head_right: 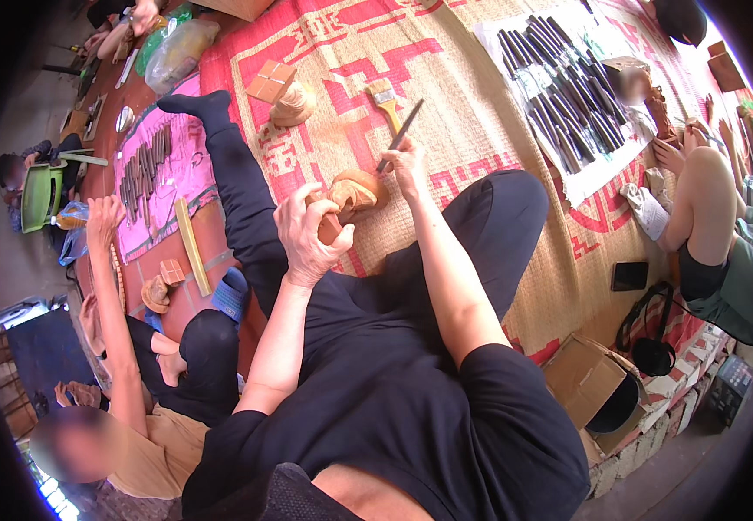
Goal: The person sits on a mat and carves a small wooden object using a chisel. They hold the wood in their left hand and use the chisel in their right hand to shape the piece, occasionally rotating it to access different sides.
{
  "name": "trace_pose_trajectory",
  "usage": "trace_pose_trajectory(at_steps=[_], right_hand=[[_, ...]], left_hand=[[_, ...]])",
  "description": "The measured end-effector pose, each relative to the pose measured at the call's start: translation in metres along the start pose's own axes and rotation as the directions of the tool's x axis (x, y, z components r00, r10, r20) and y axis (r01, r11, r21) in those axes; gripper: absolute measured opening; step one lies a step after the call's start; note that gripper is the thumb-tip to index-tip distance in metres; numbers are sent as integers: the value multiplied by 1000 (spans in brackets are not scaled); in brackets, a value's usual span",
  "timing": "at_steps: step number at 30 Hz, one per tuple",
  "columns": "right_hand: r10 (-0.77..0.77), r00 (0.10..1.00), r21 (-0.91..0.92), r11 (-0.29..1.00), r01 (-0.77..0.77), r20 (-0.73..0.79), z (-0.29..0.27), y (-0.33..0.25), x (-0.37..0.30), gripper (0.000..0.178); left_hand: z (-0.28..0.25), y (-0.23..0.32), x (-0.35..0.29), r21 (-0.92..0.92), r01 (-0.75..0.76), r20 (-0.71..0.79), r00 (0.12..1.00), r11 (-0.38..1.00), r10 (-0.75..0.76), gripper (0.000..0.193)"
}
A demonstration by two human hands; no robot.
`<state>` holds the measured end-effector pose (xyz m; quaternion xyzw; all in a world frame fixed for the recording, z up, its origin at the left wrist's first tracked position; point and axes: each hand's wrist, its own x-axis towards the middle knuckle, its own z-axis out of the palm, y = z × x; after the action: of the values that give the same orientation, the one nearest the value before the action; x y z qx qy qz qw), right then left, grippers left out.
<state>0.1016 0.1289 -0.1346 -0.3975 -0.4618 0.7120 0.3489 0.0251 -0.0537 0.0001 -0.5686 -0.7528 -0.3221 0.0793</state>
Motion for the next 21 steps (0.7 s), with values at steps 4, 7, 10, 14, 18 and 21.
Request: trace_pose_trajectory(at_steps=[4,7,10,14,18,21], right_hand=[[70,994,64,995,-76,90,7,-10,-8,16],[142,970,30,988,-151,195,12,-8,-15,14],[117,990,84,989,-123,75,5,-3,-8,14],[120,993,-6,993,-120,-8,-5,1,2,15],[178,973,53,981,-187,149,5,-8,-14,16],[175,985,65,982,-175,10,-1,5,-6,17]], left_hand=[[-1,-1,-2,15,22,-12,1000,1000,-22,37],[2,-1,-2,-1,19,-6,1000,1000,-19,36],[1,-2,-1,-3,16,0,1000,1000,-16,36],[-1,-5,-3,22,39,-43,998,999,-38,35],[-3,-9,1,-13,88,-53,995,996,-88,34],[-3,-11,2,-17,86,-71,994,996,-87,34]])
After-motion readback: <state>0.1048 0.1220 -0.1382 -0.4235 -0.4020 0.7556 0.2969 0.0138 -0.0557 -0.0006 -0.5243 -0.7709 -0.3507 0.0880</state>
